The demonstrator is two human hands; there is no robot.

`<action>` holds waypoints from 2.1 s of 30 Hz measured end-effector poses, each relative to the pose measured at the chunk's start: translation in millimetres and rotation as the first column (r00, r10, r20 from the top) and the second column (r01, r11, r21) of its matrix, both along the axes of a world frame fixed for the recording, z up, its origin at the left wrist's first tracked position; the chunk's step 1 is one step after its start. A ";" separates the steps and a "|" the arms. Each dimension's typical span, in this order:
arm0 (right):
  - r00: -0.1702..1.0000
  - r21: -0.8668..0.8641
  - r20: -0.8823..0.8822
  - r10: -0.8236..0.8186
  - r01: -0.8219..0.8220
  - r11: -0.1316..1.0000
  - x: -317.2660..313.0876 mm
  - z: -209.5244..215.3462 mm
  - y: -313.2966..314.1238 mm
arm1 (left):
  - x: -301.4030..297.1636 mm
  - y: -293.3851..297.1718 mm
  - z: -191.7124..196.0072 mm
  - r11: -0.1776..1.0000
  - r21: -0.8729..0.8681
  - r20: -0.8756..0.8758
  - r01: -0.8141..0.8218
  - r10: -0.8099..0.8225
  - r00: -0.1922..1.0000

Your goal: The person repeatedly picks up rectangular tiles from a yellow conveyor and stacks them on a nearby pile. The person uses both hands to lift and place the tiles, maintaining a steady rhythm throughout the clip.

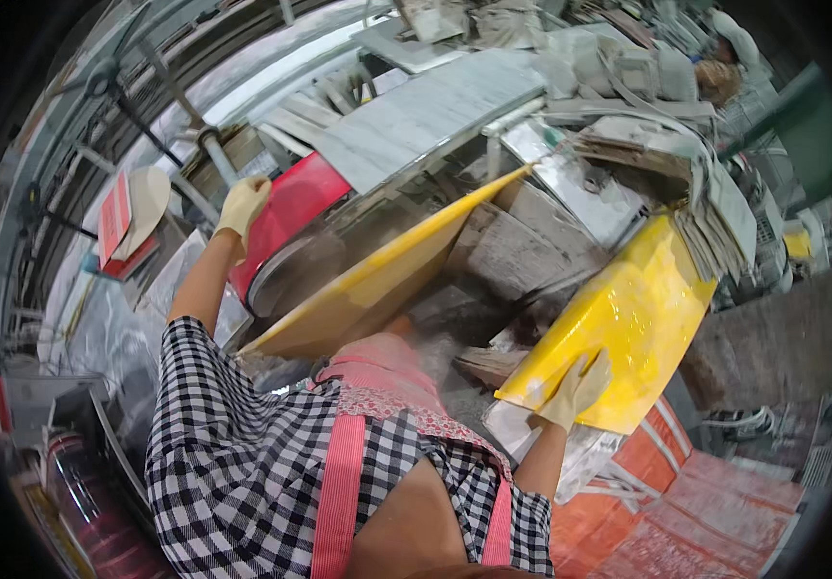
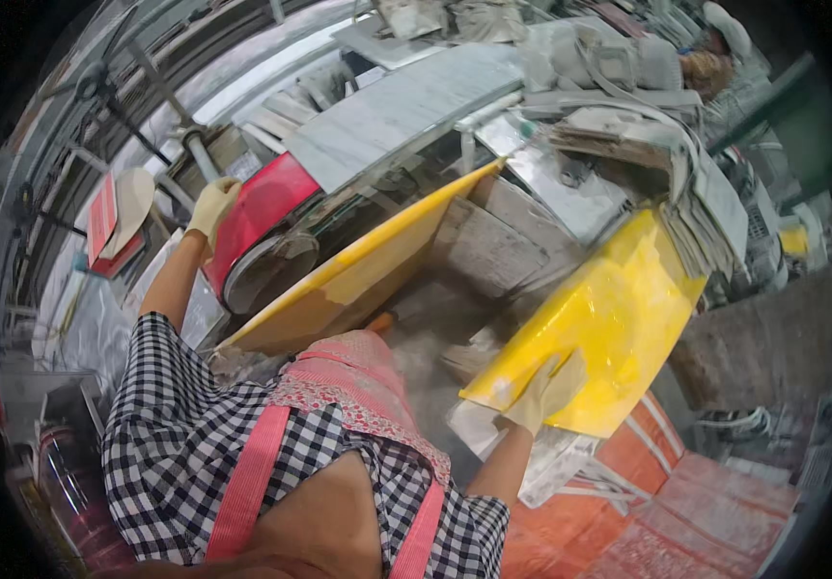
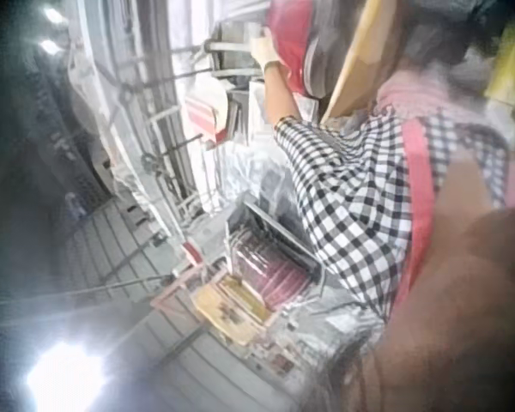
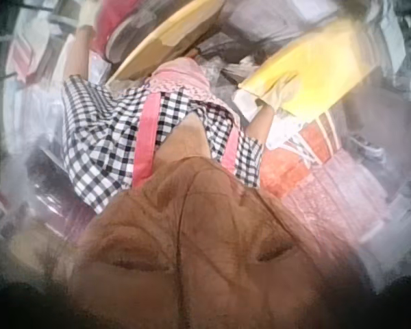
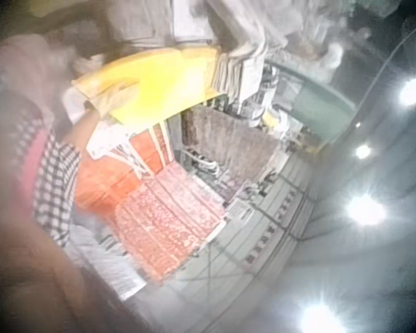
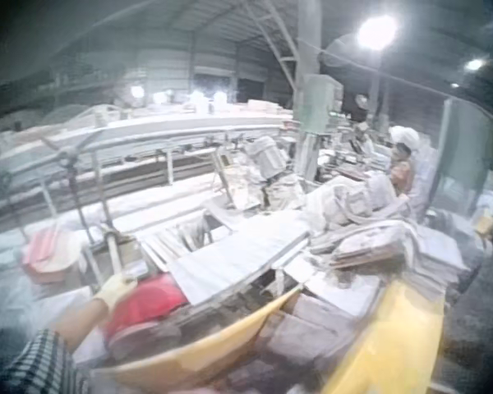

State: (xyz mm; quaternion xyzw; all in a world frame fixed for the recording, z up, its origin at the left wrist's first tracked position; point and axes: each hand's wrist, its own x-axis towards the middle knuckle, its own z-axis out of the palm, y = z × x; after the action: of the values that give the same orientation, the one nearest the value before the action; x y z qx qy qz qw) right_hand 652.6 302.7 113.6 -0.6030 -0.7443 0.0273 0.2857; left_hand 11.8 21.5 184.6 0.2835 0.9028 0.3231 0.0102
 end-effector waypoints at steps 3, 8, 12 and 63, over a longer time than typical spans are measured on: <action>0.998 -0.039 -0.062 0.001 -0.003 0.999 13.9 20.6 -39.7 | 0.2 -32.1 -4.1 0.997 -0.021 0.077 0.075 -0.073 0.994; 0.990 -0.083 -0.139 0.032 -0.044 0.996 35.6 24.8 -63.3 | -0.1 -5.3 -10.1 0.998 0.019 -0.050 0.067 -0.066 0.997; 0.995 0.027 -0.098 0.012 -0.009 1.000 47.6 10.0 -74.9 | -13.6 42.7 0.7 0.980 0.031 -0.122 0.199 -0.194 0.974; -0.342 0.003 -0.936 -0.088 -0.257 0.966 -70.2 151.8 -37.8 | 392.3 243.7 107.3 0.553 0.661 0.681 0.507 -0.727 -0.094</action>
State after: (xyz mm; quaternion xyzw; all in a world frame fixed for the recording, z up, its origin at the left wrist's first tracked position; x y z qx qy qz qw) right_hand 582.5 264.9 265.4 -0.2923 -0.2289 0.6074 0.7023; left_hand 404.1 265.2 291.9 0.4214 0.4339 0.4600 0.6501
